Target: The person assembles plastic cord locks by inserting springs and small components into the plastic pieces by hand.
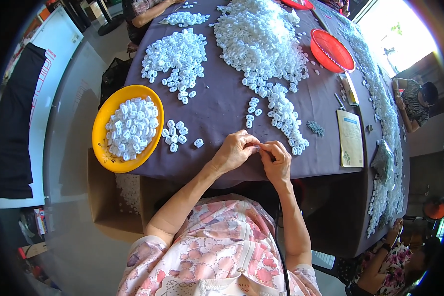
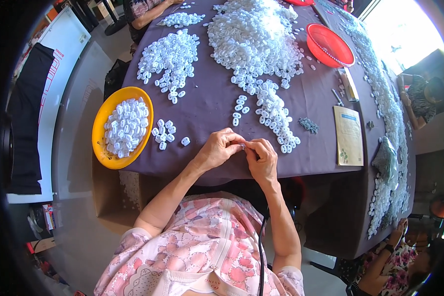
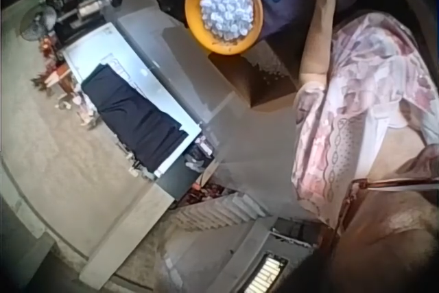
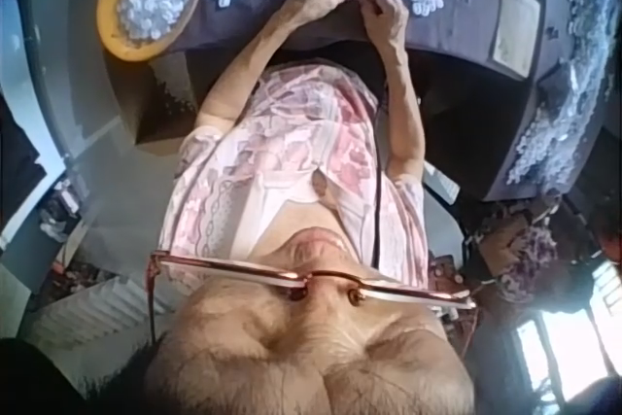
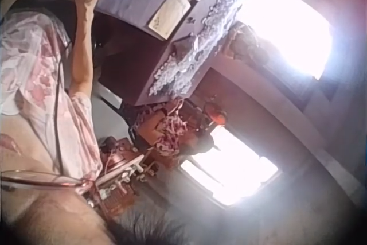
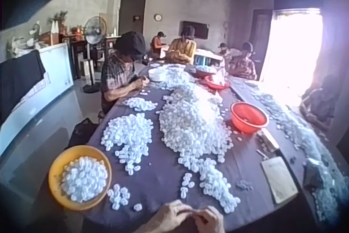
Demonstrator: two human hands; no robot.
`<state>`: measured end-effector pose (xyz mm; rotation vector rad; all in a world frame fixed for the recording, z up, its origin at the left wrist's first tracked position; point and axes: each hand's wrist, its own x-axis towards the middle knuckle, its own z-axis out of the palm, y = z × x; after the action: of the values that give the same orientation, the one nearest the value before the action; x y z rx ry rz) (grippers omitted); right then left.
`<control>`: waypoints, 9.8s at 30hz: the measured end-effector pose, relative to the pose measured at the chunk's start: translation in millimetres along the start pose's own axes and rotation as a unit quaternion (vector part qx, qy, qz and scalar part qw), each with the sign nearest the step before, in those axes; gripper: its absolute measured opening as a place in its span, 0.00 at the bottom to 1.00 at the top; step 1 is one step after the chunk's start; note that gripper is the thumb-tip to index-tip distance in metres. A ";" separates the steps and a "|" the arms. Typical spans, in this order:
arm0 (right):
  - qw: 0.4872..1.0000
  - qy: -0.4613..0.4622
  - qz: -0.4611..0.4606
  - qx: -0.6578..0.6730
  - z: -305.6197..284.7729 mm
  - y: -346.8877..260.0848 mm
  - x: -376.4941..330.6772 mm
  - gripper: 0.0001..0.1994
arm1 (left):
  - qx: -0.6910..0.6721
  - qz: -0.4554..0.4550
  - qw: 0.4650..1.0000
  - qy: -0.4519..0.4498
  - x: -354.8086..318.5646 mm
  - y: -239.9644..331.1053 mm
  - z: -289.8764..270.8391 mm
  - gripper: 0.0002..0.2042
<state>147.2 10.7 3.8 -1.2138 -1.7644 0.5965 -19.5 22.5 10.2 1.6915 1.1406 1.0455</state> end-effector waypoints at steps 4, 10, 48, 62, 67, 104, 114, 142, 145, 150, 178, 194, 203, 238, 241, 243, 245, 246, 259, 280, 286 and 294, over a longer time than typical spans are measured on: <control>1.000 -0.004 -0.002 0.007 0.2 0.7 0.9 0.05 | 0.067 0.052 0.995 0.049 0.7 -3.9 10.1 0.02; 1.000 0.001 0.000 0.007 0.0 -2.1 0.4 0.06 | 0.044 0.052 0.997 0.037 -0.5 -2.4 8.3 0.02; 0.991 -0.011 -0.098 -0.087 -0.4 -3.4 2.1 0.05 | 0.118 0.027 0.992 0.034 -3.0 -3.1 11.2 0.05; 0.997 -0.005 -0.064 -0.040 -2.7 -0.2 0.0 0.06 | 0.168 0.077 0.978 0.094 -14.1 -2.0 21.7 0.03; 0.997 -0.014 -0.061 -0.043 -4.3 -1.6 -1.5 0.06 | 0.159 0.095 0.978 0.096 -14.4 -3.9 20.9 0.03; 0.989 0.005 -0.111 -0.097 1.5 3.7 -4.0 0.07 | 0.094 0.073 0.992 0.041 -5.3 -6.6 10.7 0.02; 0.999 -0.031 -0.030 -0.028 -5.4 -3.6 -1.8 0.15 | -0.060 -0.158 0.985 -0.033 6.4 9.8 -4.8 0.07; 0.998 -0.010 -0.052 -0.030 -1.3 -2.3 -4.1 0.15 | -0.056 -0.137 0.986 -0.076 5.5 6.5 -7.7 0.08; 0.998 -0.006 -0.062 -0.033 -0.8 0.6 -4.9 0.15 | -0.051 -0.131 0.987 -0.079 6.8 8.2 -8.4 0.08; 0.998 -0.006 -0.057 -0.040 -1.1 -2.4 -4.2 0.15 | -0.057 -0.160 0.981 -0.098 7.7 6.1 -9.9 0.08; 0.993 0.008 -0.087 -0.075 1.9 0.1 -6.5 0.14 | -0.045 -0.160 0.984 -0.062 1.0 11.3 -3.0 0.09; 0.993 0.006 -0.098 -0.070 1.5 -0.5 -4.8 0.13 | -0.065 -0.173 0.981 -0.052 -0.5 9.6 -1.2 0.10; 0.992 -0.008 -0.102 -0.067 -1.9 -0.9 -5.3 0.14 | -0.012 -0.127 0.991 -0.038 -2.0 11.5 2.2 0.08; 0.972 0.092 0.046 -0.211 -146.4 97.6 20.3 0.03 | 0.333 -0.029 0.934 0.130 -52.4 -5.0 -81.8 0.04; 0.971 0.102 0.056 -0.208 -144.8 92.1 20.2 0.04 | 0.329 -0.020 0.933 0.144 -56.4 -13.6 -84.7 0.03; 0.971 0.103 0.063 -0.205 -141.6 89.6 20.6 0.04 | 0.332 -0.015 0.928 0.167 -56.0 -12.6 -82.1 0.03; 0.971 0.085 0.029 -0.222 -137.3 91.4 22.0 0.03 | 0.337 -0.009 0.924 0.178 -56.4 -13.4 -78.7 0.03; 0.964 0.085 0.037 -0.249 -135.9 90.7 23.1 0.02 | 0.343 -0.002 0.920 0.188 -56.5 -13.9 -77.0 0.02; 0.948 0.013 0.037 -0.317 -130.0 77.3 31.2 0.04 | 0.388 0.019 0.895 0.217 -58.3 -14.3 -72.9 0.03; 0.972 0.139 0.076 -0.176 -106.0 73.1 16.0 0.04 | 0.273 0.051 0.948 0.152 65.6 -11.1 -1.9 0.04; 0.975 0.124 0.066 -0.173 -104.7 74.6 14.5 0.04 | 0.380 0.160 0.902 0.128 114.5 -29.4 3.0 0.14; 0.974 0.126 0.069 -0.174 -104.8 73.8 14.9 0.04 | 0.351 0.219 0.908 0.066 94.5 -30.4 5.2 0.08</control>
<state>271.7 44.5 3.8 -1.5885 -1.6171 0.1981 0.2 119.2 -2.2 2.5691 1.3589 1.0957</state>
